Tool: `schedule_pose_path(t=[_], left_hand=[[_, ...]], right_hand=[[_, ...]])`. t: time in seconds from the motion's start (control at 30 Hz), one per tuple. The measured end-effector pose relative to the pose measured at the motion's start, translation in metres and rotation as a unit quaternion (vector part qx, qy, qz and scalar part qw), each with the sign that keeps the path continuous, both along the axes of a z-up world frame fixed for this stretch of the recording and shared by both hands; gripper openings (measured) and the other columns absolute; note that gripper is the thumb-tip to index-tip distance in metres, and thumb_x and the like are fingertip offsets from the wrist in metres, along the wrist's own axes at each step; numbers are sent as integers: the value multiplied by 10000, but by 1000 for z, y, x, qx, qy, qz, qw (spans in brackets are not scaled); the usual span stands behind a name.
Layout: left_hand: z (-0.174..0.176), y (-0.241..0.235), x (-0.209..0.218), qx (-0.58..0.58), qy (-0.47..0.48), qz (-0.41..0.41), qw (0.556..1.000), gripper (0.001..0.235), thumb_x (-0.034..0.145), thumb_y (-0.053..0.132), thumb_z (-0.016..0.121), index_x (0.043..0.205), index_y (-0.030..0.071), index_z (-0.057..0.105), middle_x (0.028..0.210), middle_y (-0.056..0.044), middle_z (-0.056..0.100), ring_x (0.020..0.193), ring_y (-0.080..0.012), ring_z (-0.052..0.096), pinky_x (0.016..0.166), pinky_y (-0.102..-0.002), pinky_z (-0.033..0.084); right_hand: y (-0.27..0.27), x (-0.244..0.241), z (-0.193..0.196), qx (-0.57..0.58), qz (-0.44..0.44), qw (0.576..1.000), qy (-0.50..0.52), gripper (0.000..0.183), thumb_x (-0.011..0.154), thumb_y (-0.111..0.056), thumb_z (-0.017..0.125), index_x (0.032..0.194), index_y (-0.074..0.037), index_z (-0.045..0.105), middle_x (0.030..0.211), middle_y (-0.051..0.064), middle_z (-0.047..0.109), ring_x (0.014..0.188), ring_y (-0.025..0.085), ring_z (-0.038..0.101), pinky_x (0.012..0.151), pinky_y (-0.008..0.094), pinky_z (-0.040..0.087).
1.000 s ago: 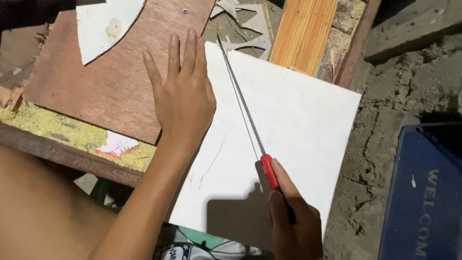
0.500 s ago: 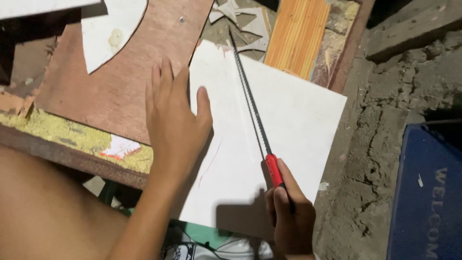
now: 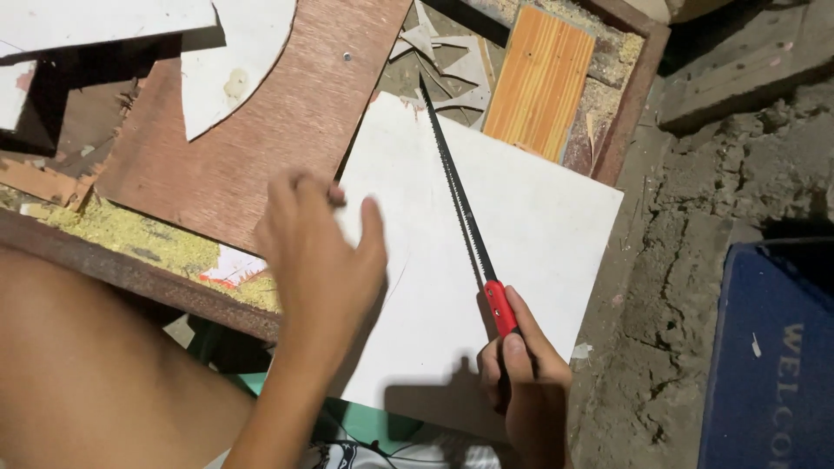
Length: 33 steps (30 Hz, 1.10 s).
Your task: Cutting a white sheet along a marked line using a hand saw
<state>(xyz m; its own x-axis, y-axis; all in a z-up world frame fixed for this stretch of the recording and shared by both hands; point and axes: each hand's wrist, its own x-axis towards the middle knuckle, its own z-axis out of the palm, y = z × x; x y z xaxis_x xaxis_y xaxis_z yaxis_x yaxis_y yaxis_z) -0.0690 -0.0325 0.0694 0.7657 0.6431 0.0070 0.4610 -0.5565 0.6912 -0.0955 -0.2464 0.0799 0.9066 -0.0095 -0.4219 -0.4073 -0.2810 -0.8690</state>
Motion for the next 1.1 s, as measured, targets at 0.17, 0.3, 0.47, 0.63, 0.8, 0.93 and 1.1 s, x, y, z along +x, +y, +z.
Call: schedule_pose_path(t=[0.17, 0.3, 0.47, 0.63, 0.8, 0.93, 1.1], left_hand=[[-1, -4, -84, 61, 120, 3, 991, 293, 927, 366, 629, 1049, 104, 675, 1067, -155, 626, 1085, -410, 555, 929, -560, 419], [-7, -19, -101, 63, 107, 15, 992, 427, 883, 365, 635, 1201, 80, 620, 1182, -151, 613, 1105, -420, 548, 892, -572, 421], [-2, -34, -95, 5, 136, 33, 990, 439, 857, 440, 626, 1178, 141, 610, 1454, -133, 529, 1251, -432, 452, 981, -627, 323], [7, -9, -85, -210, 166, 115, 957, 241, 908, 317, 603, 1071, 161, 519, 1022, -69, 547, 1013, -277, 455, 1022, -395, 328], [-18, -20, -93, -103, 72, 68, 990, 191, 906, 169, 600, 1044, 78, 506, 1121, -63, 596, 1059, -324, 437, 998, -462, 306], [-17, -19, -89, -116, 83, 84, 986, 201, 910, 171, 606, 1039, 75, 486, 1086, -70, 592, 1049, -310, 411, 1024, -456, 293], [-17, -16, -90, -107, 78, 83, 988, 254, 901, 164, 606, 1079, 47, 468, 1145, -130, 580, 1075, -358, 408, 1015, -471, 302]], right_hand=[[-7, 1, -6, 12, 29, 999, -21, 621, 943, -247, 423, 1521, -32, 497, 479, 53, 433, 381, 139, 345, 342, 283, 285], [-4, 4, -3, 37, 20, 999, -13, 628, 937, -246, 454, 1522, -21, 492, 465, 53, 409, 381, 138, 329, 340, 281, 262], [-5, 1, -2, 43, 22, 999, -10, 608, 954, -227, 438, 1526, -27, 495, 505, 48, 392, 401, 151, 328, 344, 277, 255], [-7, 1, -4, 41, 22, 999, -5, 603, 945, -234, 471, 1519, -52, 511, 489, 40, 410, 385, 137, 335, 329, 282, 244], [-4, -1, -1, 16, 41, 999, -19, 604, 953, -238, 448, 1518, -30, 501, 487, 31, 412, 401, 133, 352, 355, 274, 289], [3, 2, 0, 3, 60, 997, -42, 614, 957, -285, 450, 1500, -4, 509, 464, 27, 394, 381, 119, 348, 336, 268, 261], [4, 2, 1, 4, 81, 996, -45, 642, 965, -338, 434, 1508, -2, 490, 463, 13, 393, 371, 98, 330, 320, 263, 248]])
